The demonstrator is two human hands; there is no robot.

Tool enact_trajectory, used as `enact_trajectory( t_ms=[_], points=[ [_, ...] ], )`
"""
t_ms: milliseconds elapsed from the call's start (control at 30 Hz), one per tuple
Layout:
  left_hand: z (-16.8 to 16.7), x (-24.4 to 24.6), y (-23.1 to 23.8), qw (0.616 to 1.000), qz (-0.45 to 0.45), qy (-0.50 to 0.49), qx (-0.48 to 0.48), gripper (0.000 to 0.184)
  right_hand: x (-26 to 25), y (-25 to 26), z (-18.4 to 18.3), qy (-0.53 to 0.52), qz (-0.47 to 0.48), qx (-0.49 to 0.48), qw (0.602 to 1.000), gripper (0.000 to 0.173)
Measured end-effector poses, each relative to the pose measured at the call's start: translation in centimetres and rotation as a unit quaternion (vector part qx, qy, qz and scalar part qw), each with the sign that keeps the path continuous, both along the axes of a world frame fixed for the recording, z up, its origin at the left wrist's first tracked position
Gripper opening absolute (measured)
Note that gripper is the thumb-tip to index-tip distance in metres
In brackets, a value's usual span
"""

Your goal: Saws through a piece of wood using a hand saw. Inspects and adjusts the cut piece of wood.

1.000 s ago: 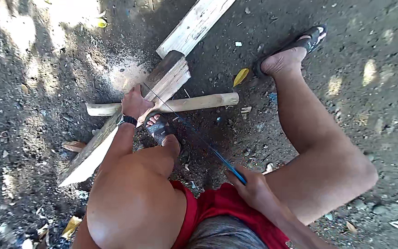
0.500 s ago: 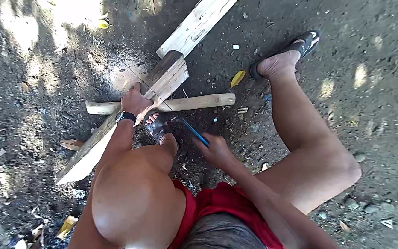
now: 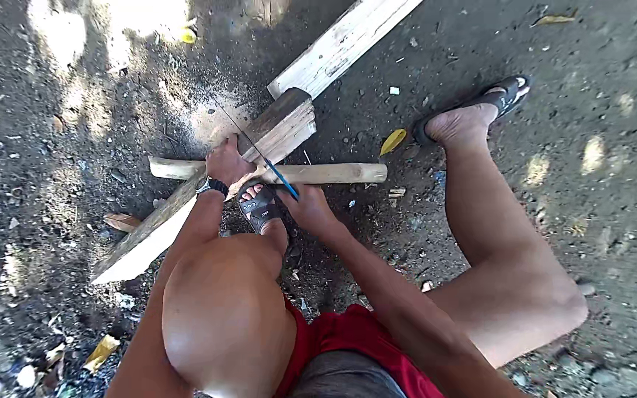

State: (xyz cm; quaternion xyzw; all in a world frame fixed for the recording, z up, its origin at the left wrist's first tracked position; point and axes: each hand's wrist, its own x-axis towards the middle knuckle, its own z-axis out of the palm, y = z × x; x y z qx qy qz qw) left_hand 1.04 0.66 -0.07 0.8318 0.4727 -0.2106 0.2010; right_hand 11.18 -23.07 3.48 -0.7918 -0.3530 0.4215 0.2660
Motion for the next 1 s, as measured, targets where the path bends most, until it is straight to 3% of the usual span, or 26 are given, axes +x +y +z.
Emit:
enact_trajectory(
  t_ms=[133,200,267,333,367,400,433,467,533,600,700,800,867,1000],
  points=[
    [-0.3,0.2,0.1,1.000,-0.012,-0.019,0.008,0.098,-0.2,-16.8,3.7,-0.055,-0.004,-0.029,0.998,0.045],
    [-0.5,-0.1,0.3,1.000,-0.016,-0.020,0.014,0.100,-0.9,-21.4,6.8,-0.087,-0.017,-0.025,0.996,0.042],
    [-0.3,-0.4,-0.1,0.999,-0.023,-0.034,0.031,0.099,-0.7,-19.2,7.3,-0.097,-0.004,-0.036,0.995,0.042],
    [2.6,0.0,-0.9,1.000,-0.021,-0.013,0.010,0.097,0.7,-10.6,5.0,-0.049,0.033,-0.058,0.997,0.042],
    [5.4,0.7,-1.0,0.997,-0.017,0.051,-0.056,0.098,1.1,-5.6,2.7,-0.020,0.041,-0.056,0.997,0.043],
    [5.5,0.8,-0.9,0.996,-0.020,0.064,-0.061,0.098,1.3,-1.0,0.2,-0.005,0.043,-0.050,0.998,0.045],
    [2.5,-0.2,-1.1,0.999,-0.026,-0.005,0.023,0.096,1.2,2.6,-1.6,0.005,0.036,-0.042,0.998,0.047],
    [0.5,-0.3,-0.5,0.998,-0.022,-0.027,0.043,0.097,1.0,5.0,-2.6,0.006,0.026,-0.037,0.999,0.046],
    [-0.7,-0.2,-0.3,1.000,-0.015,-0.014,0.019,0.100,0.4,4.8,-2.3,0.009,0.009,-0.023,1.000,0.046],
    [-0.3,-0.1,0.0,1.000,-0.007,-0.009,0.013,0.099,-0.1,1.1,-0.7,0.005,0.002,0.007,1.000,0.048],
    [-0.3,0.0,0.2,1.000,-0.015,-0.014,0.011,0.097,0.0,-10.9,1.8,-0.035,0.000,-0.021,0.999,0.046],
    [-0.2,0.0,0.4,1.000,-0.021,-0.021,0.010,0.098,-1.0,-21.7,7.1,-0.081,-0.024,-0.037,0.996,0.042],
    [-0.4,-0.2,0.0,0.999,-0.020,-0.022,0.012,0.097,-1.0,-20.5,8.1,-0.092,-0.012,-0.039,0.995,0.041],
    [-0.3,0.1,0.6,0.999,-0.016,-0.026,0.018,0.098,1.3,-1.7,0.7,-0.011,0.042,-0.058,0.997,0.044]
  ],
)
